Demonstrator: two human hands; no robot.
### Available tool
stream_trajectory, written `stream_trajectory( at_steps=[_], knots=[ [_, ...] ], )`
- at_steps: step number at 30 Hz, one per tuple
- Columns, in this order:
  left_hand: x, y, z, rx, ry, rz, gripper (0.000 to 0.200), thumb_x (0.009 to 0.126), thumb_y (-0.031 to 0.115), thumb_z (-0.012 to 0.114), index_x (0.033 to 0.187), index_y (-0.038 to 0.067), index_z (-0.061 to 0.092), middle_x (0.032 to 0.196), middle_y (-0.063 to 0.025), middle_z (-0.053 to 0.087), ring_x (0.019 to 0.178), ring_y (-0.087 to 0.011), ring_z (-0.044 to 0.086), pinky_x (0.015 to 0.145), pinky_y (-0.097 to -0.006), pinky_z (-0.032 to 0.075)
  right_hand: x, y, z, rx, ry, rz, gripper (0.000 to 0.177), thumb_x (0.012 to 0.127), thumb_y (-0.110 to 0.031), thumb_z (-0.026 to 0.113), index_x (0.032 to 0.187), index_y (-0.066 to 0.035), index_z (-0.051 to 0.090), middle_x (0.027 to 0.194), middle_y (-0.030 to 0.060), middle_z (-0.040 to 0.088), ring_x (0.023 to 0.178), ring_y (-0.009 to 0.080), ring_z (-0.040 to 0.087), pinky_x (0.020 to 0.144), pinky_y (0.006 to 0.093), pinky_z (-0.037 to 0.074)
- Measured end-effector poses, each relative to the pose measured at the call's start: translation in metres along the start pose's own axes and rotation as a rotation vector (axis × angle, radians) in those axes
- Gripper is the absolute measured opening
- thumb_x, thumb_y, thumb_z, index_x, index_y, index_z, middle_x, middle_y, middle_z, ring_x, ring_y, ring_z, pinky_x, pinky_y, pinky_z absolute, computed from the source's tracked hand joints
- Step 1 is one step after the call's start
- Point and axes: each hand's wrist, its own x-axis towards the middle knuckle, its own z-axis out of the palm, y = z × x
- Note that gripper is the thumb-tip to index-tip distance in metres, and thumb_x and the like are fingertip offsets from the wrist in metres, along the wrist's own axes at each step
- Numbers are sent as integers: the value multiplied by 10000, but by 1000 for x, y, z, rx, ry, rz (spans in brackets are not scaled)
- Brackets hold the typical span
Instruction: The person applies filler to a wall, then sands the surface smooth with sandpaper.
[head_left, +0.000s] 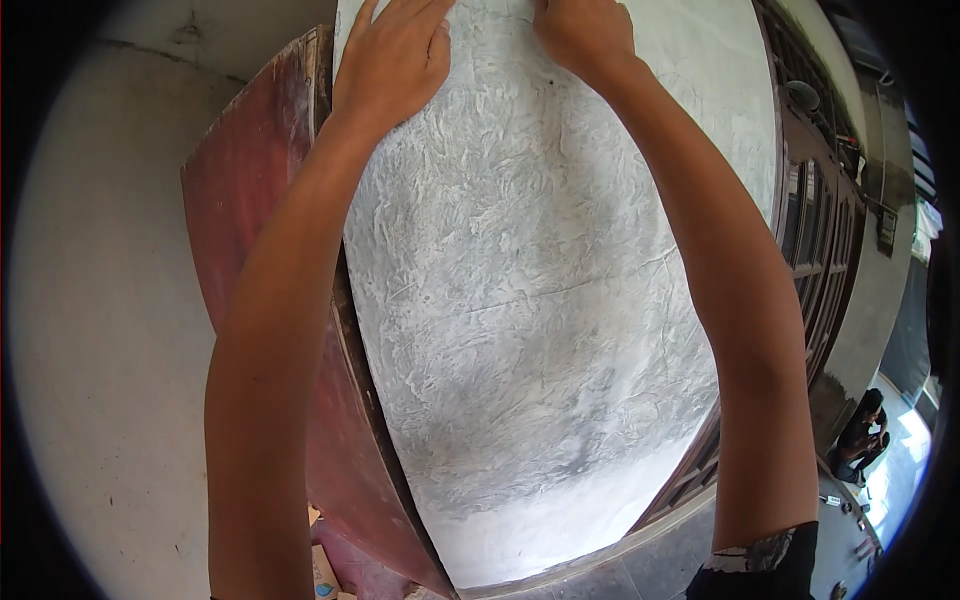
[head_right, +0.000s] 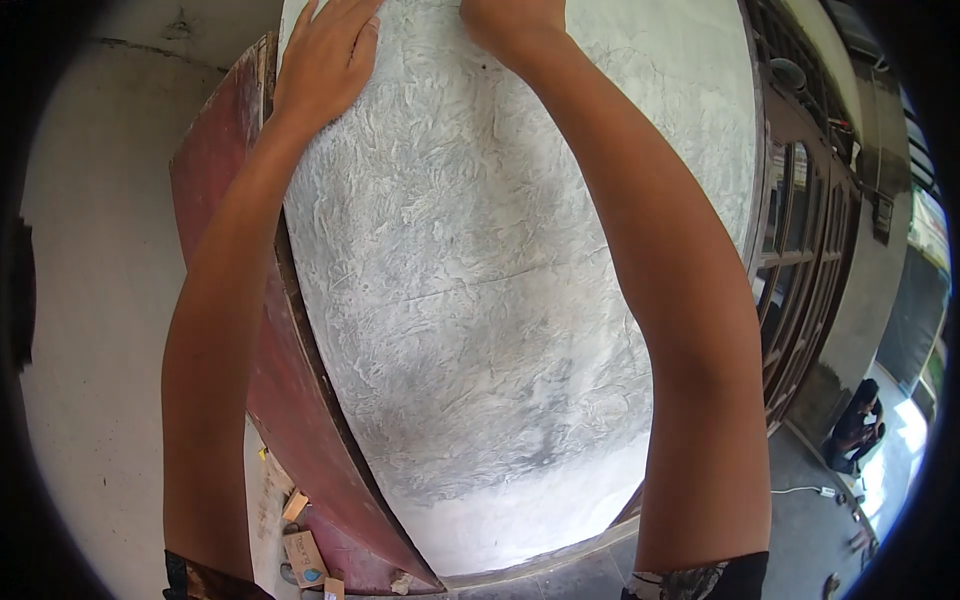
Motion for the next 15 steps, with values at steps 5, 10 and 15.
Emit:
stream_trajectory(
  at_steps=[5,10,15],
  knots=[
    [-2,-2,1,8,24,-2,436,1031,123,432,1407,-46,574,1532,-187,529,1487,-332,410,1255,-509,230,-59,-22,40,-154,258,-456,210,963,-154,626,1140,-61,689,1308,167,654,1074,322,697,971,468,543],
    [-1,0,0,2,12,-19,436,1027,130,437,1403,-38,580,1526,-186,534,1487,-331,410,1256,-509,230,-23,4,39,-96,282,-253,208,1007,-181,618,1179,-93,695,1318,159,661,1168,312,672,1034,574,503],
    [-3,-2,1,-29,24,-1,430,1023,132,447,1391,-40,588,1519,-191,540,1482,-337,416,1254,-511,235,-35,-19,24,6,125,-327,340,1052,-184,493,1203,87,633,1282,292,633,1167,372,655,995,524,524]
  ],
)
